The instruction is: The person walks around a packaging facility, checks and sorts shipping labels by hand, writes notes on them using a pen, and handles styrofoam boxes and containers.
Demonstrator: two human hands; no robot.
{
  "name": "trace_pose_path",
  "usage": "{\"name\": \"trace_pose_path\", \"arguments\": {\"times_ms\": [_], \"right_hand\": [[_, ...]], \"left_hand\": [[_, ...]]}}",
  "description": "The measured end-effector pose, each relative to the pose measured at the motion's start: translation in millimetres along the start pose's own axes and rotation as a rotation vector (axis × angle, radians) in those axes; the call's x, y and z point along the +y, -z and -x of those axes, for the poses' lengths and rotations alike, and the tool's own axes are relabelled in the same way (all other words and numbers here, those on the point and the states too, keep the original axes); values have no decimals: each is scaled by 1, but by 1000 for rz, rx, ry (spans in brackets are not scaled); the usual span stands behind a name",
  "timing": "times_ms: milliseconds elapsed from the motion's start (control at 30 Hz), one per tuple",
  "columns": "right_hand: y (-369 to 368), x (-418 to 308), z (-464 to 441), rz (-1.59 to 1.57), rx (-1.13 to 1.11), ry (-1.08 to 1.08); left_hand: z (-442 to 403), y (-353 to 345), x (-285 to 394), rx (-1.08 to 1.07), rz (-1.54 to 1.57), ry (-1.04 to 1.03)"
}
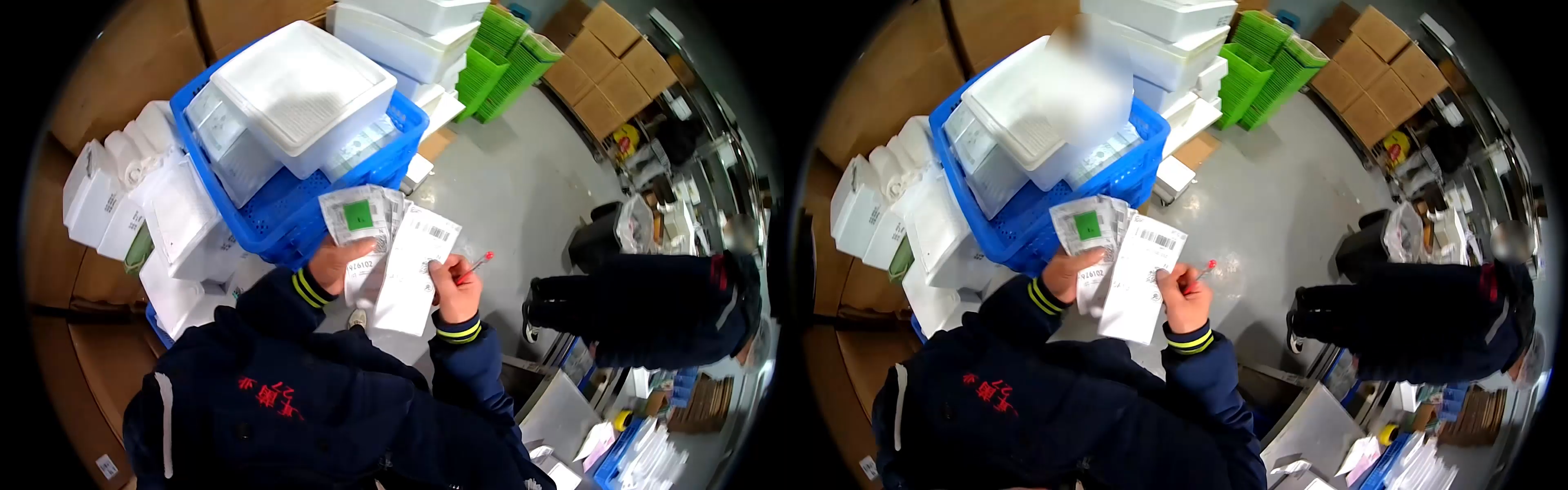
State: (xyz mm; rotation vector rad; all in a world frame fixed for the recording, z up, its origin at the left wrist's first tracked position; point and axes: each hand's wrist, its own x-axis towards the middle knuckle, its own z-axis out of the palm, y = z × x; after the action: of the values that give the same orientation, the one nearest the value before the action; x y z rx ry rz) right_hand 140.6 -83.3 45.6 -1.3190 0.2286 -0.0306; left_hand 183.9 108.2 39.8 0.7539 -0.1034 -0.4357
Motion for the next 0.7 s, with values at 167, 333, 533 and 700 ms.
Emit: {"name": "trace_pose_path", "arguments": {"times_ms": [167,333,533,700], "right_hand": [[-6,-8,-53,50,40,321],[-47,-7,-90,160,-477,219],[-114,-43,-182,318,-554,-70],[-170,-59,-187,496,-470,-54]], "left_hand": [[-5,19,42,17,-59,12],[-7,3,48,194,-352,-311],[20,25,136,616,-382,-652],[-22,96,276,517,-476,-833]]}}
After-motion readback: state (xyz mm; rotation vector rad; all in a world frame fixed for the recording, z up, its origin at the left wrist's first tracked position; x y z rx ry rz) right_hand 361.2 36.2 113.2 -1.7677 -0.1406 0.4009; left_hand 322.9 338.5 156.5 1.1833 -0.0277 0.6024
